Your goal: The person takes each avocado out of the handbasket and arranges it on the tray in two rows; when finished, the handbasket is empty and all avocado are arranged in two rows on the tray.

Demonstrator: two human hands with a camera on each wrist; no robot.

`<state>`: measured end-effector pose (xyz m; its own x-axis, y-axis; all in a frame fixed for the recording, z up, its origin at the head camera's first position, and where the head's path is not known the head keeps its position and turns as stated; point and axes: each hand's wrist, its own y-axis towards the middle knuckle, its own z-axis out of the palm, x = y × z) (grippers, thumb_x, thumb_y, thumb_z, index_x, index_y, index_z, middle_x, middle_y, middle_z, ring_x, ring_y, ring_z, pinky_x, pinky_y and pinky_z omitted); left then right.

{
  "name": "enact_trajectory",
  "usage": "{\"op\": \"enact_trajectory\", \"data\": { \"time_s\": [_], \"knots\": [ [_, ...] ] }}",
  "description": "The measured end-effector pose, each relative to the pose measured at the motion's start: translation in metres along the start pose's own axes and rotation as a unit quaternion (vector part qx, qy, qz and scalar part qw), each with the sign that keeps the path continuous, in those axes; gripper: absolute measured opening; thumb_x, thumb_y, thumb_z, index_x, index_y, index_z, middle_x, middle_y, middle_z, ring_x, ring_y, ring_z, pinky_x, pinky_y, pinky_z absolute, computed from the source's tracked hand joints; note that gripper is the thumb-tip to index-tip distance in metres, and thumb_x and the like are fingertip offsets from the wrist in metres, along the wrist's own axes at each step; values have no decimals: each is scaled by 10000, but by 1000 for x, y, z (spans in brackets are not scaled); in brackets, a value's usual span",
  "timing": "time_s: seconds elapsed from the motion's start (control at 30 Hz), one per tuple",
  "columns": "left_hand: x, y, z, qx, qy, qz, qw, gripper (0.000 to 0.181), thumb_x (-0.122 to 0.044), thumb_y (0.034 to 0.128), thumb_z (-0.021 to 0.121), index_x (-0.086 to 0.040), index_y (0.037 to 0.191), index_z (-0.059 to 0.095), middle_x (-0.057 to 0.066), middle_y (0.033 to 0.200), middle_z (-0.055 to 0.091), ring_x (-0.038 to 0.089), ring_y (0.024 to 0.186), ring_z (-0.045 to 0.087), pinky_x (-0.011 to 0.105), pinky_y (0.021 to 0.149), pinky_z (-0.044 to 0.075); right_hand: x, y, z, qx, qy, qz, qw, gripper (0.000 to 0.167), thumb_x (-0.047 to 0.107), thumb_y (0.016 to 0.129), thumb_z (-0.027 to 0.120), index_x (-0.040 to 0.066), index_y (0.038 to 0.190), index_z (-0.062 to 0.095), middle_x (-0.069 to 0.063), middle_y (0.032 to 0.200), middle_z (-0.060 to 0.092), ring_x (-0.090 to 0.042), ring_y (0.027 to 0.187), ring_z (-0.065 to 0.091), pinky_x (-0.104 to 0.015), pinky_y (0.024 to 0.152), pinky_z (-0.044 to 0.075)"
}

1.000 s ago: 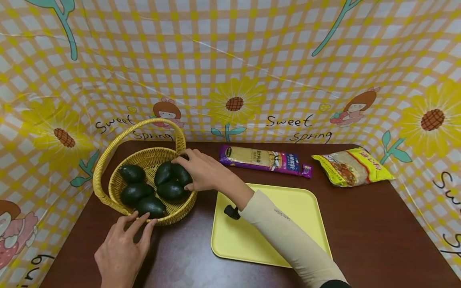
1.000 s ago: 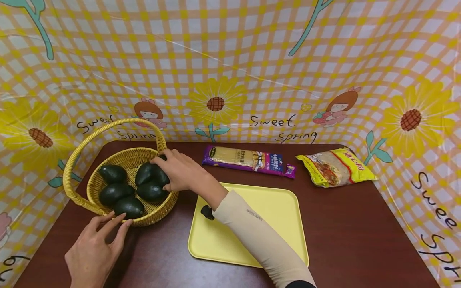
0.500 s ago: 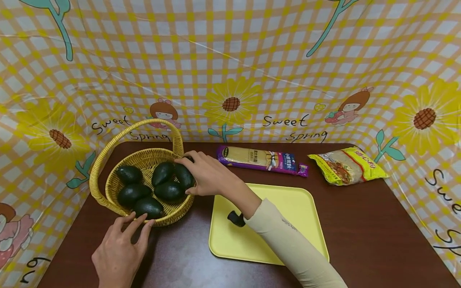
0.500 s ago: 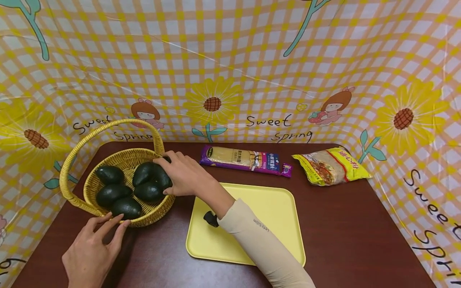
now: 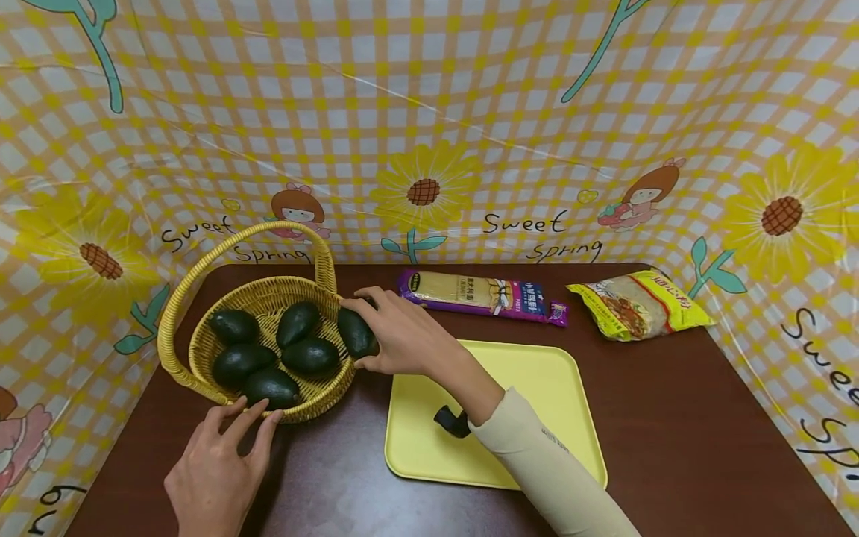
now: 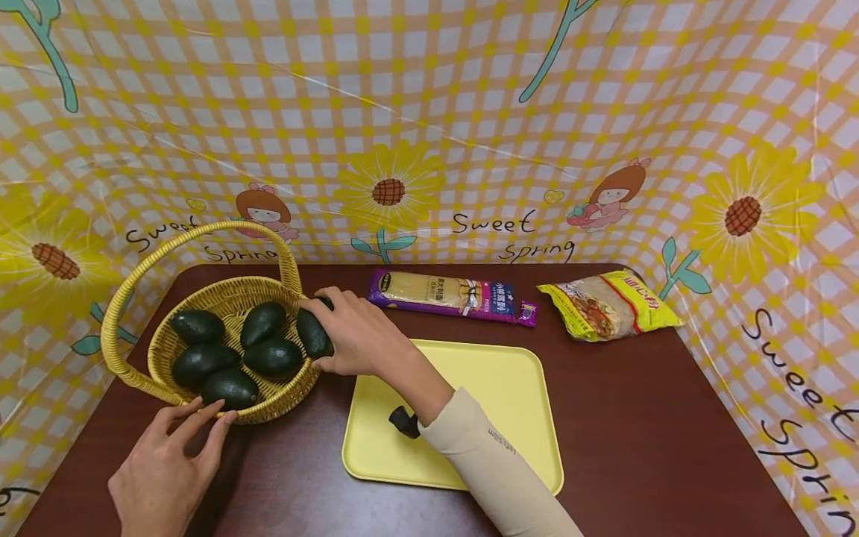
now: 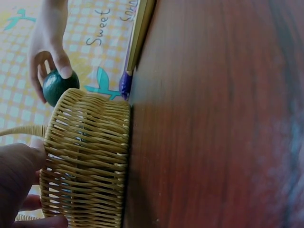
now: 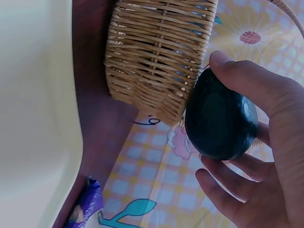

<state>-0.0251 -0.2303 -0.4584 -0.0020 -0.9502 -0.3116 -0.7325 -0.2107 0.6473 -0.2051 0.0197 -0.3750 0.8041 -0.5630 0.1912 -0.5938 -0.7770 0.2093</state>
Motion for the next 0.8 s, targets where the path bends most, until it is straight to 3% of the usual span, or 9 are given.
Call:
{"op": "enact_trajectory", "data": {
  "time_s": [0.27,0.63,0.8],
  "knots": [
    [0,0,0,-32,-86,-22,10000,310,-382,844,919,-160,1059,883,127,1083,769,374,771,732,453,383,447,-3,-16,3,-80,246,262,9993,935,482,848,930,165,1606,485,-153,1565,491,-360,1258,645,-468,907,605],
    [-3,2,-1,8,-145,-196,9997,281,-375,851,921,-160,1028,886,110,1072,771,358,733,724,434,384,439,-8,-35,8,-165,351,508,9980,925,458,855,931,160,1610,486,-138,1575,499,-364,1270,643,-522,1000,565],
    [-4,2,-2,38,-119,-219,9997,283,-382,860,913,-151,1021,883,113,1069,768,355,731,721,439,394,450,-10,-43,11,-218,373,623,9971,930,458,844,940,163,1605,493,-140,1572,507,-374,1257,648,-518,951,582]
  ]
}}
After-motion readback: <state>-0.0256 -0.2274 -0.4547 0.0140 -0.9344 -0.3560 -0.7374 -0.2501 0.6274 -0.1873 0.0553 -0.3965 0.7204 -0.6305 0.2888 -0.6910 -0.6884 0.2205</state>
